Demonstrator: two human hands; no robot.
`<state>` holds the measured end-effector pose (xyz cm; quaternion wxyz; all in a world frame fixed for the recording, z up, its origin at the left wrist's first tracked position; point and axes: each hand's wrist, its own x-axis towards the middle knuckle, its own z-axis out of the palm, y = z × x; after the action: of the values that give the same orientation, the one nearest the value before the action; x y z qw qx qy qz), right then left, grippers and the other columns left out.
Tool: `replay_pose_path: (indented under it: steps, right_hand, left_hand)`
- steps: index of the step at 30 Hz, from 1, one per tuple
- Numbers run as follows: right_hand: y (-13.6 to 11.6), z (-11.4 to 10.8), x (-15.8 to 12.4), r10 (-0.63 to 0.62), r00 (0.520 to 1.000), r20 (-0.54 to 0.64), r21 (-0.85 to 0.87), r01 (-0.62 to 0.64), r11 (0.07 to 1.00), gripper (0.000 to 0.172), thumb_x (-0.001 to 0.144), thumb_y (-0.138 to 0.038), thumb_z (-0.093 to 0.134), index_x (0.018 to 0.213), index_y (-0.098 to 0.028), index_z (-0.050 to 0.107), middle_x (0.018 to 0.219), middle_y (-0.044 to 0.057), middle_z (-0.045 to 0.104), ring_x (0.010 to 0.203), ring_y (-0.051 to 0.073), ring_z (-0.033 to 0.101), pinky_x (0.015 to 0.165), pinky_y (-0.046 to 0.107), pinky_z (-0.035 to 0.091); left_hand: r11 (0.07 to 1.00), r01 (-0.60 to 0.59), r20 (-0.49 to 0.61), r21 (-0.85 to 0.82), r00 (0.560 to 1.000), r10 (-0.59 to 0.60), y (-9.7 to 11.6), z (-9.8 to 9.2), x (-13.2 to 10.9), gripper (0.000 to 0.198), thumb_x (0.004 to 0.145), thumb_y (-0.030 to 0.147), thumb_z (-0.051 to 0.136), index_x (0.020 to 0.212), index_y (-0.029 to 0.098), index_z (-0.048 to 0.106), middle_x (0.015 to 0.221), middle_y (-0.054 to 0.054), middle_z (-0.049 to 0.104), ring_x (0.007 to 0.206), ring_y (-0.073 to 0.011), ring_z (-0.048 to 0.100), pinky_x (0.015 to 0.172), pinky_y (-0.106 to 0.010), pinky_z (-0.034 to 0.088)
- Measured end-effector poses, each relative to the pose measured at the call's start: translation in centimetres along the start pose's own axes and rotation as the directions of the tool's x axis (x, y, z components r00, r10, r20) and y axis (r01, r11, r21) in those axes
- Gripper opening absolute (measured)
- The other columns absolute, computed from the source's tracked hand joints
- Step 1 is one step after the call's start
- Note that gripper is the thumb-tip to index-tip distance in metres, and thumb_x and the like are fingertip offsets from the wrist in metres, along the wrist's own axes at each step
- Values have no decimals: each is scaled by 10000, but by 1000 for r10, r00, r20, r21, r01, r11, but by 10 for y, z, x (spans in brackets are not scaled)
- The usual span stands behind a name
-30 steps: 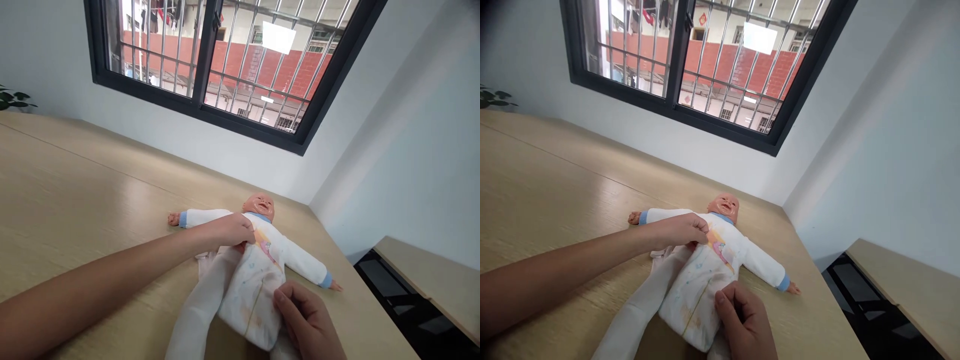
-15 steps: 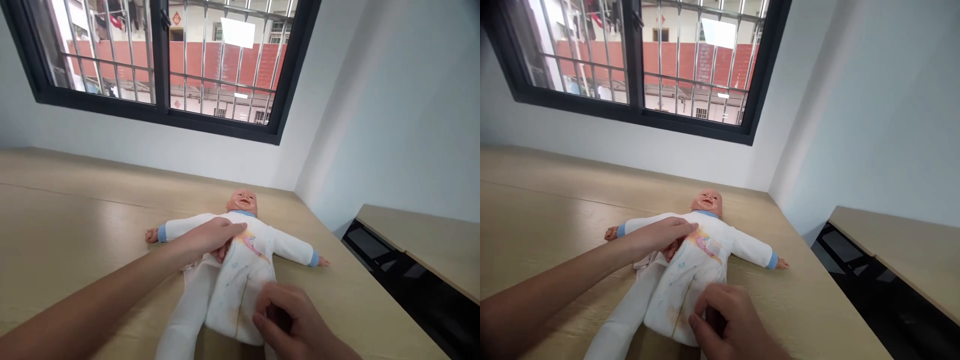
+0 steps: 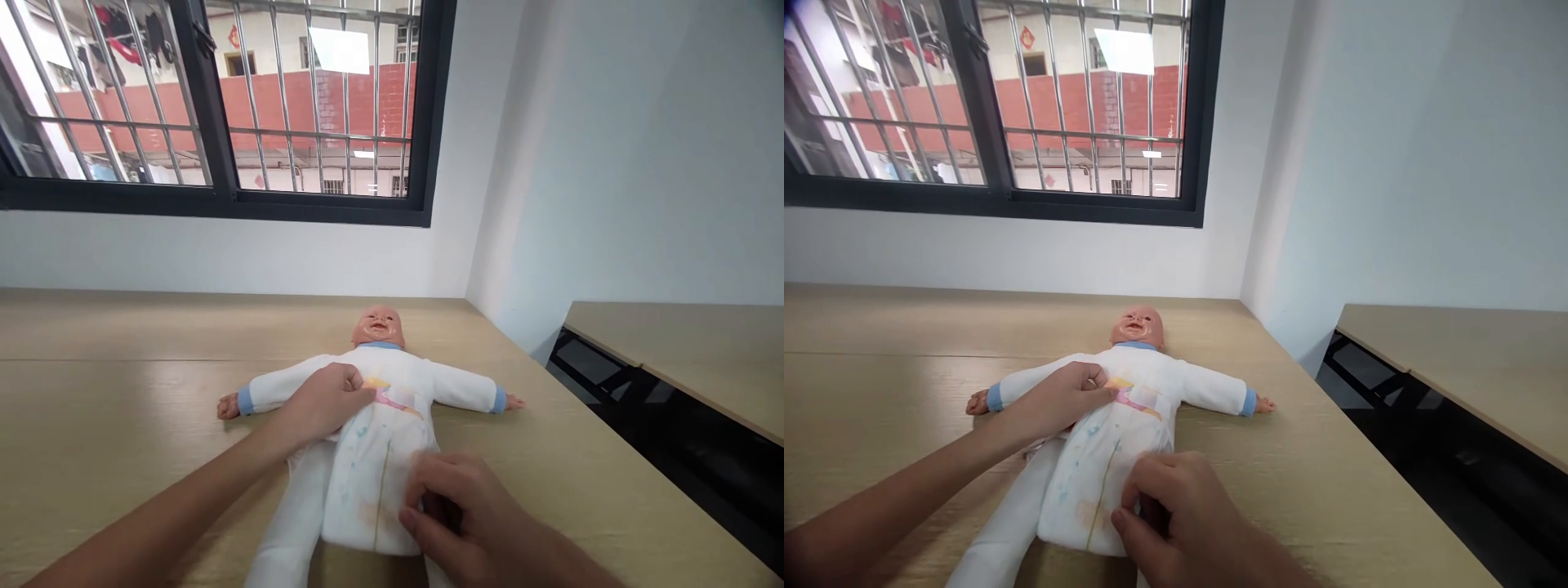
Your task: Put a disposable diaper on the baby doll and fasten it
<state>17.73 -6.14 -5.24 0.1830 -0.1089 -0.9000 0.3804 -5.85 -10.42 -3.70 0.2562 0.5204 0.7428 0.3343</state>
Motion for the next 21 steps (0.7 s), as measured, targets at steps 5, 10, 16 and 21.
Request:
replay_pose_path:
  steps: [5,10,16,21]
  right_hand:
    - [20,-1,3,89,970,-227,34,-84,996,405,967,-393,468,631,-169,444,583,-30,415,558,98,348,533,247,262]
    - [35,-3,12,302,879,-369,174,-254,951,462,946,-507,464,626,-180,404,597,-27,382,581,113,325,541,256,259]
    - [42,-7,14,303,877,-372,212,-238,948,374,935,-474,507,722,-167,528,693,-6,509,656,133,431,605,255,341]
    - [48,-7,19,314,878,-363,238,-238,942,340,941,-478,518,812,-167,565,759,2,540,697,138,462,598,248,348]
  left_hand:
    - [995,-76,-31,71,996,78,-6,-6,-3,353,823,514,608,778,181,500,647,29,479,567,-121,409,490,-226,249]
    - [987,2,243,-160,969,37,-10,-14,-3,440,821,493,623,668,184,348,602,51,315,520,-93,263,517,-242,199]
    - [896,90,279,-435,959,39,-17,-11,-5,398,795,397,650,657,169,355,616,48,360,565,-88,301,550,-229,222]
    - [878,7,106,-478,993,50,-24,-11,2,216,801,355,618,806,153,545,645,20,505,591,-109,443,550,-220,325]
